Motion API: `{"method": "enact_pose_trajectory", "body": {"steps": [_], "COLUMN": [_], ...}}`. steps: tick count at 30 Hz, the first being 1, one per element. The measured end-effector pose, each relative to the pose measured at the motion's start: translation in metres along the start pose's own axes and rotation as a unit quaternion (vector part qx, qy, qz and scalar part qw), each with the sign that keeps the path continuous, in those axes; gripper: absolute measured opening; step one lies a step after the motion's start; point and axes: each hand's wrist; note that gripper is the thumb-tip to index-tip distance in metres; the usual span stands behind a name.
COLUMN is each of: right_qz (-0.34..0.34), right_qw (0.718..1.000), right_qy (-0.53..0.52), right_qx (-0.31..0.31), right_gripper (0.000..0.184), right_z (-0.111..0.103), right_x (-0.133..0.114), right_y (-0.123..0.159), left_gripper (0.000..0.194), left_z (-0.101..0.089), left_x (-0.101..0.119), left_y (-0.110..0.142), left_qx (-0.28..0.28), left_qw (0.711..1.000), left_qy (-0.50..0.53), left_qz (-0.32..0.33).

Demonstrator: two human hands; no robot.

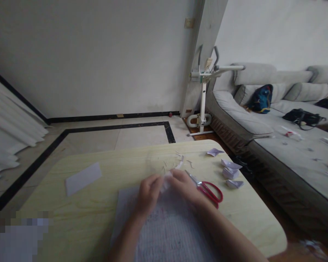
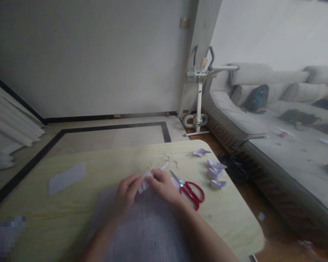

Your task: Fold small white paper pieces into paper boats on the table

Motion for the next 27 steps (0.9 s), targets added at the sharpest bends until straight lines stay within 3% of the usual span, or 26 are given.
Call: {"method": "enact_pose_trajectory", "body": {"steps": [5,9,12,18,27], "right_qz": [0.013,0.018,0.019,0.032,0.045], "right_qw": [0.998,0.998,0.998,0.998,0.998], "right_qy": [-0.037,-0.053,-0.045,-0.050,-0.043], "right_qx": [-0.057,-0.038,-0.030,-0.033,-0.012], "right_gripper": [0.032,0.035,0.034,0.022,0.019], "right_z": [0.000,0.005,0.006,0.005,0.004], "right_x": [-0.009,-0.014,-0.014,-0.008,-0.005], "right_y": [0.002,0.002,0.001,0.001,0.002], "left_gripper": [0.033,0.033,0.033,0.038,0.037], "left_z": [-0.001,0.002,0.004,0.003,0.002], "left_x": [0.002,-0.001,-0.002,0.000,0.003], "left_y": [0.000,0.001,0.002,0.002,0.001], "left_qx": [0.009,-0.018,-0.003,0.013,0.005], "left_qw": [1.000,1.000,0.999,1.000,1.000], "left_qy": [-0.021,0.009,0.028,0.009,-0.005], "left_qz": [0.004,-0.018,-0.038,-0.026,-0.027]}}
Point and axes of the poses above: each hand's wrist, its own y-axis away from the middle knuckle, its own z-axis out of the palm, x = y × z, and after that the axes turned 2 degrees about -y, right-handed
